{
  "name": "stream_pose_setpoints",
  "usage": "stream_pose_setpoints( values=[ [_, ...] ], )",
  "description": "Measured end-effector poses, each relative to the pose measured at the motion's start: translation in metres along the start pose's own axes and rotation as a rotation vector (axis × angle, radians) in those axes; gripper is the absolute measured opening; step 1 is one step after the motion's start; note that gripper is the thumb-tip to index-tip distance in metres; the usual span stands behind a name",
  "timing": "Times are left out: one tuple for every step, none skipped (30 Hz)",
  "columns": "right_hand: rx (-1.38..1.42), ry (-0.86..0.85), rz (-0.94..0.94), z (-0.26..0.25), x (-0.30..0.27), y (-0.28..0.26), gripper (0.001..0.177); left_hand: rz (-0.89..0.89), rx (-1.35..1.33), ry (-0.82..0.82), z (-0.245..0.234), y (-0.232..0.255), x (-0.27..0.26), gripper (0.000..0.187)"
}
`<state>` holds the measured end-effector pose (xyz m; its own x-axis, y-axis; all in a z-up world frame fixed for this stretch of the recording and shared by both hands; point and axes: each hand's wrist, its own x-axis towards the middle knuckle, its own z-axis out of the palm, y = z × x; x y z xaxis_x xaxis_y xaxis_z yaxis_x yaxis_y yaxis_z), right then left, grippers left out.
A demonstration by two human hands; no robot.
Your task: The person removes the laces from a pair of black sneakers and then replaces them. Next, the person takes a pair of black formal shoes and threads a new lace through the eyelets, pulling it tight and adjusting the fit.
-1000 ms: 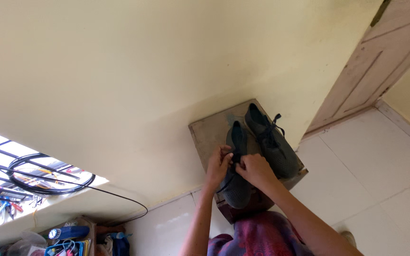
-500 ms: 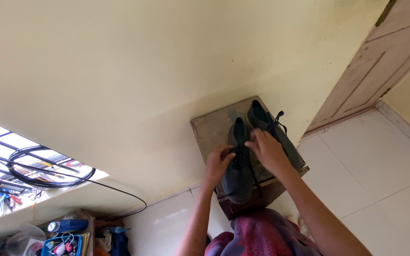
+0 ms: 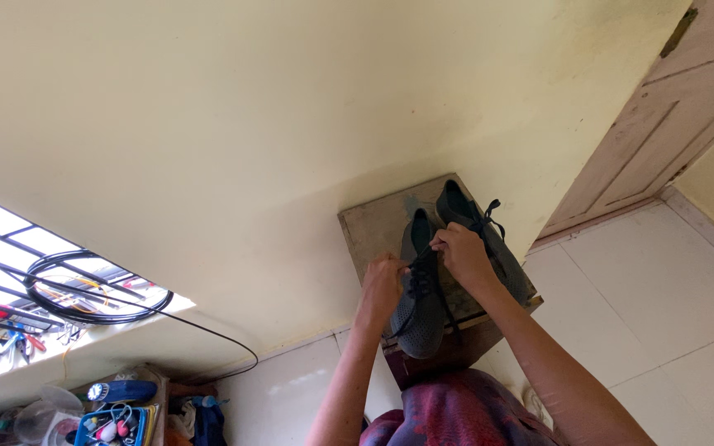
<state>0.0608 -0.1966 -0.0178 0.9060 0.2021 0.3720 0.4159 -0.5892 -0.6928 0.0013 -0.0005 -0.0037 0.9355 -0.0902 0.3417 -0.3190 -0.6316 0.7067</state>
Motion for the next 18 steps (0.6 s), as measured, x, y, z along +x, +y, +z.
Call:
stream_pose_setpoints(
  values=[
    [-0.032,0.000,0.020,0.001,-0.001,0.000,0.017,-0.001,0.011,0.002,0.001,0.000,0.000,0.014],
    [-0.063,0.000,0.040,0.001,-0.001,0.000,0.015,-0.003,0.022,0.004,0.001,-0.001,-0.001,0.013],
    [-0.090,-0.002,0.042,0.002,-0.001,-0.001,0.015,-0.007,0.012,0.006,0.001,-0.002,-0.001,0.014],
    [-0.118,-0.004,0.044,0.002,-0.001,-0.001,0.015,-0.012,0.002,0.008,0.000,-0.003,0.000,0.015],
    [-0.145,-0.008,0.047,0.002,-0.001,0.000,0.014,-0.018,-0.009,0.010,0.000,-0.003,-0.001,0.015],
    [-0.162,-0.003,0.061,0.002,-0.001,0.001,0.014,-0.009,0.001,0.007,-0.001,-0.004,-0.001,0.014],
    [-0.179,0.000,0.075,0.003,0.000,0.003,0.013,-0.001,0.012,0.004,-0.001,-0.004,-0.001,0.012],
    [-0.195,0.004,0.090,0.003,0.000,0.004,0.012,0.007,0.022,0.000,-0.002,-0.005,-0.003,0.011],
    [-0.186,0.013,0.079,0.004,0.001,0.006,0.014,-0.007,0.018,0.007,-0.003,-0.005,-0.003,0.012],
    [-0.177,0.022,0.068,0.005,0.002,0.007,0.016,-0.020,0.013,0.013,-0.005,-0.005,-0.005,0.012],
    [-0.169,0.033,0.059,0.004,0.002,0.009,0.018,-0.032,0.008,0.018,-0.005,-0.004,-0.005,0.013],
    [-0.182,0.021,0.072,0.003,0.003,0.010,0.018,-0.020,0.006,0.014,-0.005,-0.003,-0.005,0.013],
    [-0.196,0.006,0.085,0.003,0.002,0.011,0.017,-0.012,0.003,0.012,-0.004,-0.004,-0.006,0.012],
    [-0.210,-0.009,0.099,0.004,0.002,0.011,0.017,-0.003,0.000,0.010,-0.003,-0.006,-0.007,0.012],
    [-0.199,0.000,0.092,0.004,0.001,0.010,0.018,-0.002,-0.016,0.013,-0.002,-0.008,-0.007,0.012],
    [-0.188,0.010,0.085,0.004,0.002,0.008,0.019,0.000,-0.032,0.017,-0.002,-0.012,-0.006,0.012],
    [-0.179,0.018,0.083,0.003,0.000,0.006,0.020,0.000,-0.051,0.017,0.000,-0.015,-0.008,0.012],
    [-0.202,0.021,0.074,0.001,-0.003,0.003,0.017,-0.022,-0.045,0.017,0.002,-0.019,-0.009,0.012]
  ],
)
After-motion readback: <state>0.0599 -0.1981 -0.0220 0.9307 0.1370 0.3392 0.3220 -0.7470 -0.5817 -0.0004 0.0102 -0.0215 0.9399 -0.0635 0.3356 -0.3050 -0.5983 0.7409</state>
